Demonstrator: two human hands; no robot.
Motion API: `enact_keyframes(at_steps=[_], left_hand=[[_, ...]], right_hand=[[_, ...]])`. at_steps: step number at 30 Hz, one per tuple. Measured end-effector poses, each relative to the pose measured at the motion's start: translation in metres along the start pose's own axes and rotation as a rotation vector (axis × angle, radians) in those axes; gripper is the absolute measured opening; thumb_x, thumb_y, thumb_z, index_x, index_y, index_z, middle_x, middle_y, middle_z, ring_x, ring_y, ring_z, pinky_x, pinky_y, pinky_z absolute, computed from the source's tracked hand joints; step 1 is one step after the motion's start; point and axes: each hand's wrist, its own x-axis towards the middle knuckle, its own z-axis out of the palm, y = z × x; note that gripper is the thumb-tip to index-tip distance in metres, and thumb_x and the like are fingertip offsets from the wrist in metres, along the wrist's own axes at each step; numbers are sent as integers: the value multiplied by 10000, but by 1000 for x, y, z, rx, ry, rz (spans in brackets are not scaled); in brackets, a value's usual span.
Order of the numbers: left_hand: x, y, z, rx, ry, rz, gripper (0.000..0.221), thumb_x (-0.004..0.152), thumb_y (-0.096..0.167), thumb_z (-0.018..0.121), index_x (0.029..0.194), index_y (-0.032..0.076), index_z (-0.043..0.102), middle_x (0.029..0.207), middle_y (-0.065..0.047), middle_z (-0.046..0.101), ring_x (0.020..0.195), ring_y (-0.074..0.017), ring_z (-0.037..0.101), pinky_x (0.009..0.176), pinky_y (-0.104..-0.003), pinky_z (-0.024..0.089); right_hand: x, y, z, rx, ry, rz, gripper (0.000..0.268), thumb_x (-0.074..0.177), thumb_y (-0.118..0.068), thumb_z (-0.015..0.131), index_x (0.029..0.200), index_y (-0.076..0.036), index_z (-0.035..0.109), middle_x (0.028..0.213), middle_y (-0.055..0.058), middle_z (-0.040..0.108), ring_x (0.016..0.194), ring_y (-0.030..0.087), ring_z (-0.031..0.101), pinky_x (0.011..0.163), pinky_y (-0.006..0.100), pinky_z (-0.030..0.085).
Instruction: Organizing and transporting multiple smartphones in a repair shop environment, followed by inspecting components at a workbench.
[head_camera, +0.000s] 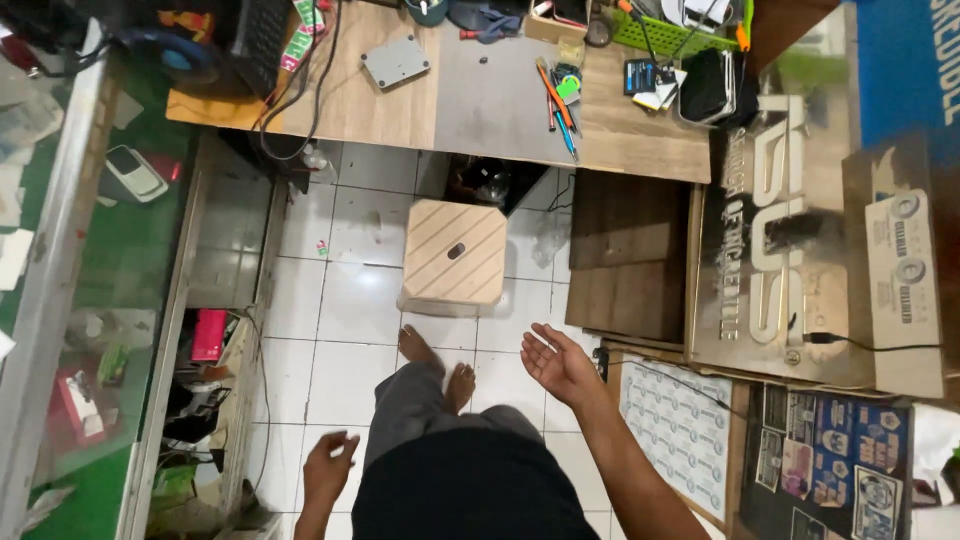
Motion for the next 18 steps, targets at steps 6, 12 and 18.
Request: enact_keyframes(at_steps=[6, 12, 18], left_hand=[[45, 205, -44, -212, 105, 313, 339, 965, 225, 682, 1217, -2, 672, 1093, -215, 720, 751, -305, 750, 718, -348, 589], [76, 346, -25, -173, 69, 534, 327, 1003, 236, 693, 1253, 25, 688, 1172, -248, 703, 1039, -370, 703, 852, -474, 573], [56, 430, 45, -401, -125, 466, 322, 971, 192, 711, 1208, -23, 674, 1052, -228, 691, 938, -264, 689, 782, -366, 590]], right_hand=[[19, -32, 46, 109, -27, -49, 316, 944, -191, 708, 1235, -86, 641, 1124, 96, 637, 1049, 222, 655, 965, 363, 555], [69, -83, 69, 99, -17, -133, 314, 950, -177, 735, 1243, -93, 660, 1073, 70, 651, 1028, 229, 689, 957, 383, 582], [146, -185, 90, -93, 52, -339, 270, 971, -189, 718, 1219, -115, 638, 1024, 35, 667, 953, 193, 702, 905, 359, 596]])
